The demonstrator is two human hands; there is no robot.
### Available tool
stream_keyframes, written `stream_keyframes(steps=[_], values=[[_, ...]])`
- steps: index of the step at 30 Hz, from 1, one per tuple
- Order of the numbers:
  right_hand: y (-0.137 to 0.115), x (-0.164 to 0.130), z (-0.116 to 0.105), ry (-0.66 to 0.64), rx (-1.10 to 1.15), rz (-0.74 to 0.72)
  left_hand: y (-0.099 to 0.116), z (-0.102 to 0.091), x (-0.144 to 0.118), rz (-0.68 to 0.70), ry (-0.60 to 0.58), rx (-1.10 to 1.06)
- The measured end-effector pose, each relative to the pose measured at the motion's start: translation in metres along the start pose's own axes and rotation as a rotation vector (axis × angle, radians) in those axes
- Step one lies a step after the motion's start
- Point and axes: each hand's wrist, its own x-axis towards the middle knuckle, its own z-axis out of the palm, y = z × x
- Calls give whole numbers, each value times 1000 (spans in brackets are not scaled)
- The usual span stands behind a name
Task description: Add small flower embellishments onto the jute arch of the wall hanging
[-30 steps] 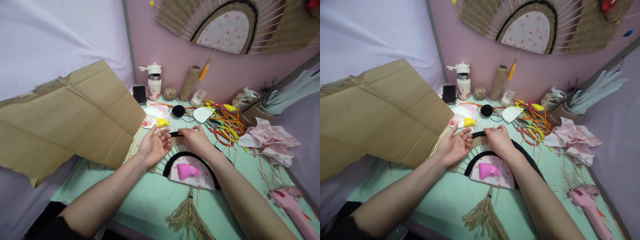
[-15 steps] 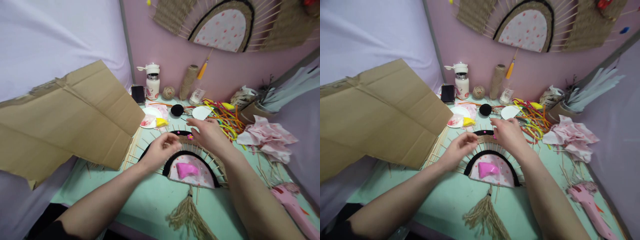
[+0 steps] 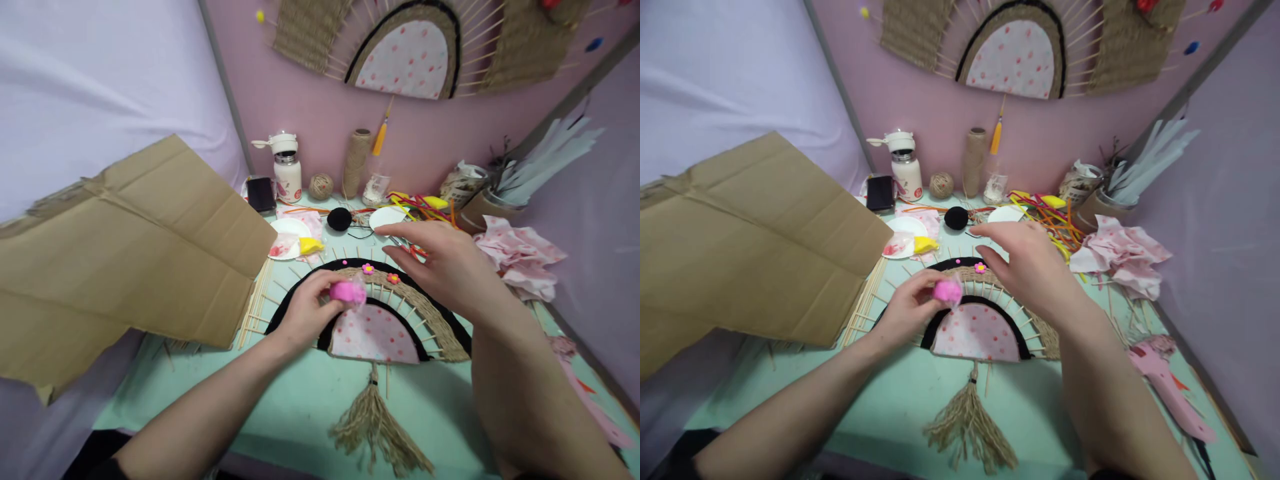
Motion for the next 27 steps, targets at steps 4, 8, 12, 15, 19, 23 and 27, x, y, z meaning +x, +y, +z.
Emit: stream_keyframes(steps=[4,8,12,15,19,23,27], values=[[-20,-2,-8,0,166,-106,-2,-6,7,-22,138,-187],[-30,-3,0,-66,188,-174,-5,-4,6,-5,182,-189],[-31,-3,16,-133,130,-157,-5,-3,5,40,204,-105],[-33,-3,22,-158,101,-130,-4,-4,4,96,237,-11],[-35,-5,23,-202,99,-66,-2,-6,3,171,290,105],[-36,-8,26,-220,14,42,-2,-7,1,232,336,177],[-37,-8,28,-224,-44,36,-1,-7,0,247,366,170]])
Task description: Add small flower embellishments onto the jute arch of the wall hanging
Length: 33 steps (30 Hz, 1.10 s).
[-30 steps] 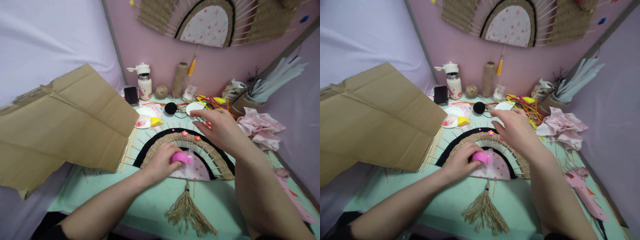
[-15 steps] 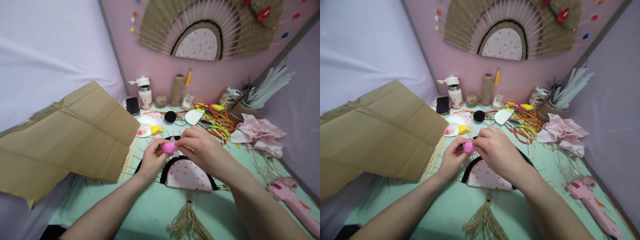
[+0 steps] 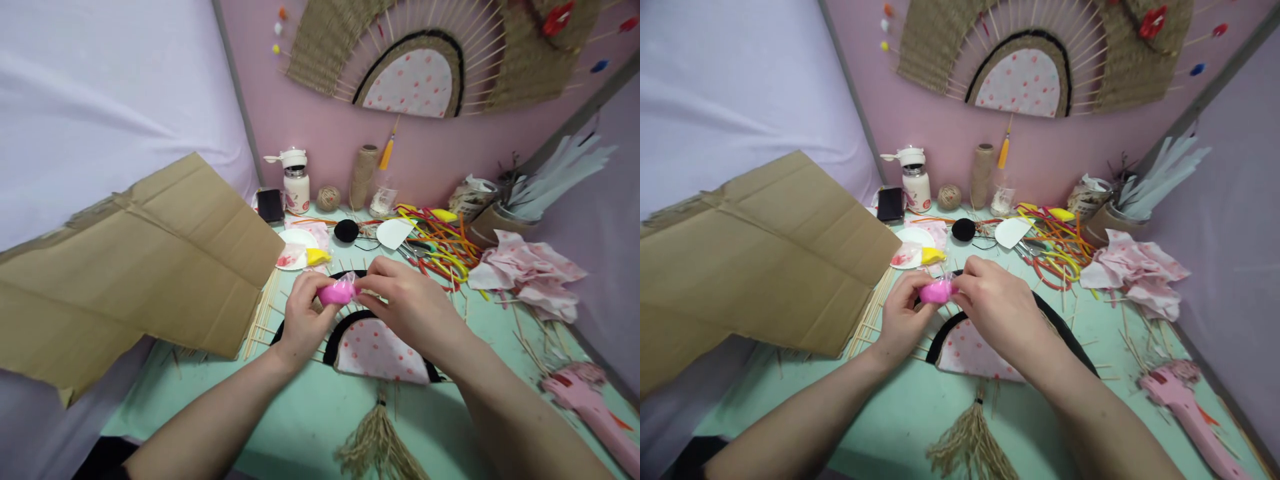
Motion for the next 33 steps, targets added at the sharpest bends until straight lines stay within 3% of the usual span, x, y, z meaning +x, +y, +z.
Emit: stream_keyframes(steps=[5,14,20,25,29,33], values=[[-1,2,0,-50,49,6,4,3,0,-91,-16,-87],[-1,4,7,-129,-140,-5,0,7,-5,-259,-68,-139],[2,7,2,-149,-38,-23,3,7,0,-436,-109,-277],[6,8,1,-188,24,38,7,7,0,-412,-131,-238],[21,11,-1,-256,255,54,5,7,-1,-386,-184,-182],[45,14,-11,-551,780,88,4,7,-2,-388,-226,-143]])
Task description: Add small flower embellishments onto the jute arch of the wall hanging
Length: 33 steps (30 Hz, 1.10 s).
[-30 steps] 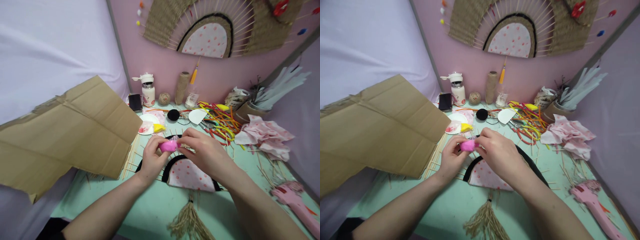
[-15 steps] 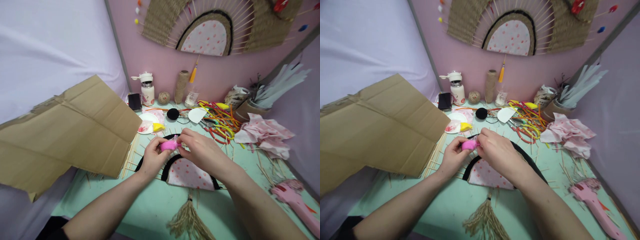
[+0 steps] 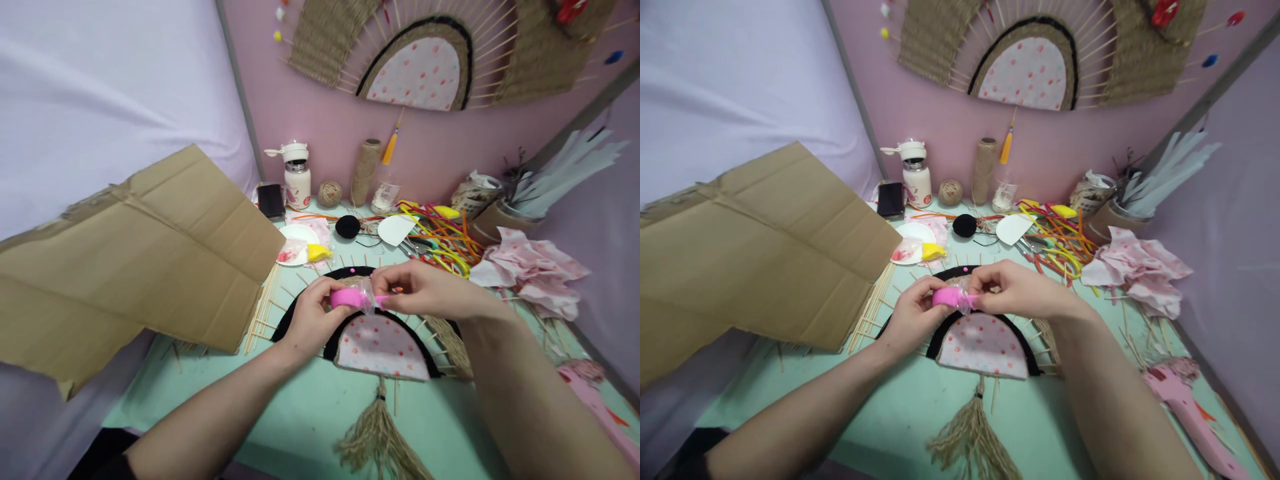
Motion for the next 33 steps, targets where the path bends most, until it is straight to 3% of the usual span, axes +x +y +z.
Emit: stream_keyframes(steps=[3,7,9,11,13,16,19,23,27,33], values=[[2,-5,-11,46,236,-10,1,1,-4,79,-84,144],[-4,-8,-12,113,246,-44,1,3,-14,176,-404,418],[-8,-7,-9,102,224,-53,2,1,-15,150,-455,429],[-11,-7,-6,82,178,-68,5,-2,-12,119,-390,291],[-14,-7,-1,78,76,-108,9,-6,-6,44,-290,17],[-22,-8,13,97,-160,-183,11,-10,-1,-167,-295,-432],[-29,-8,26,132,-337,-156,11,-8,0,-385,-255,-657],[-32,-8,29,190,-395,-180,13,-5,-1,-491,-209,-725],[-28,-10,20,343,-390,-203,15,-5,0,-483,-184,-725],[-22,-19,8,367,-381,-139,12,-6,1,-427,-173,-709]])
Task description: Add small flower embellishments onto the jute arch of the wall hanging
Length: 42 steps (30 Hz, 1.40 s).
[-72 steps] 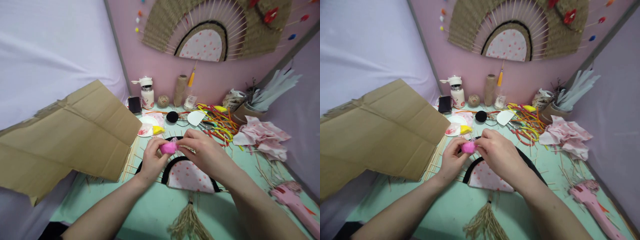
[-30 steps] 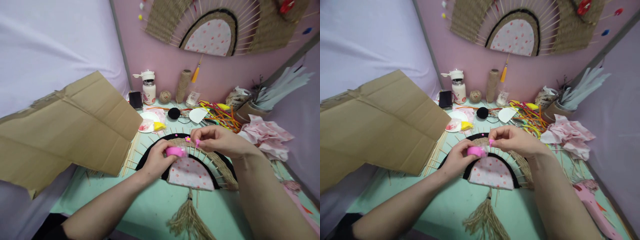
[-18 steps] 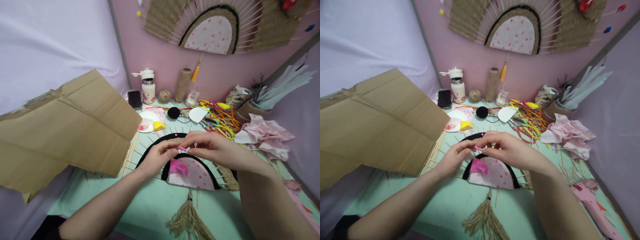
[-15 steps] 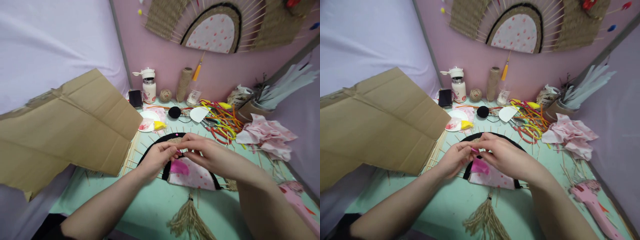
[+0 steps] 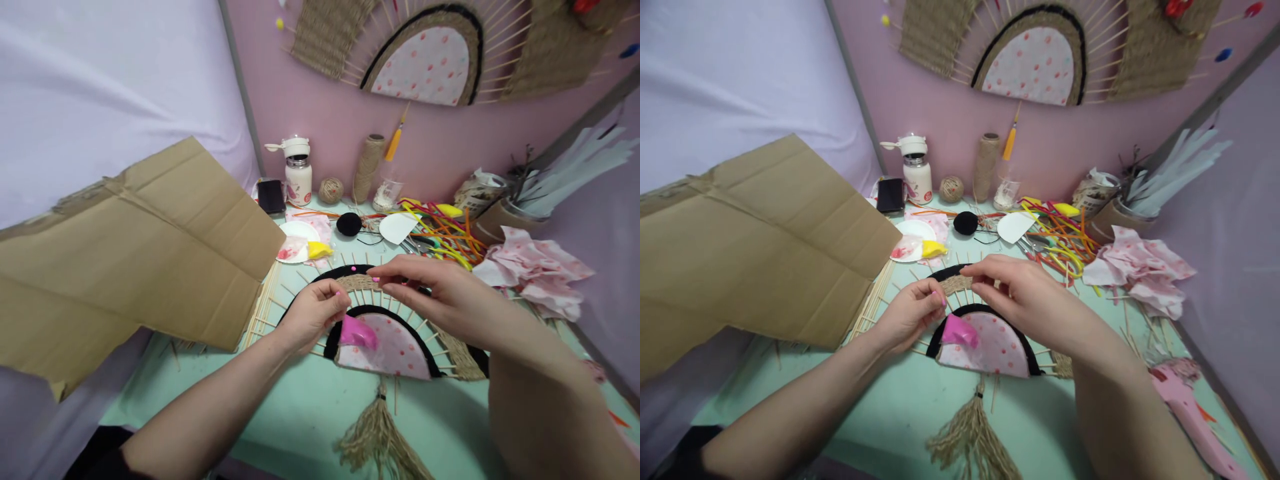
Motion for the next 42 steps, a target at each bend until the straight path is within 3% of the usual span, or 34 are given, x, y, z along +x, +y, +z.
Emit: stream_keyframes(steps=[5,13,19,26,32,37,42], values=[[-2,-2,-2,58,-46,-7,-1,0,2,-68,50,-91],[-14,5,28,-12,-147,-125,-2,-2,3,-74,13,-186],[-12,7,38,53,-277,-165,-5,-2,2,-63,-16,-219],[-11,7,41,52,-422,-237,-8,-5,3,-141,-61,-183],[-14,9,46,27,-546,-191,-7,-4,2,-193,-109,-84],[-6,8,34,58,-641,-72,-1,-3,3,-172,-18,-70],[4,2,8,76,-446,-20,4,-5,6,-184,5,-129]])
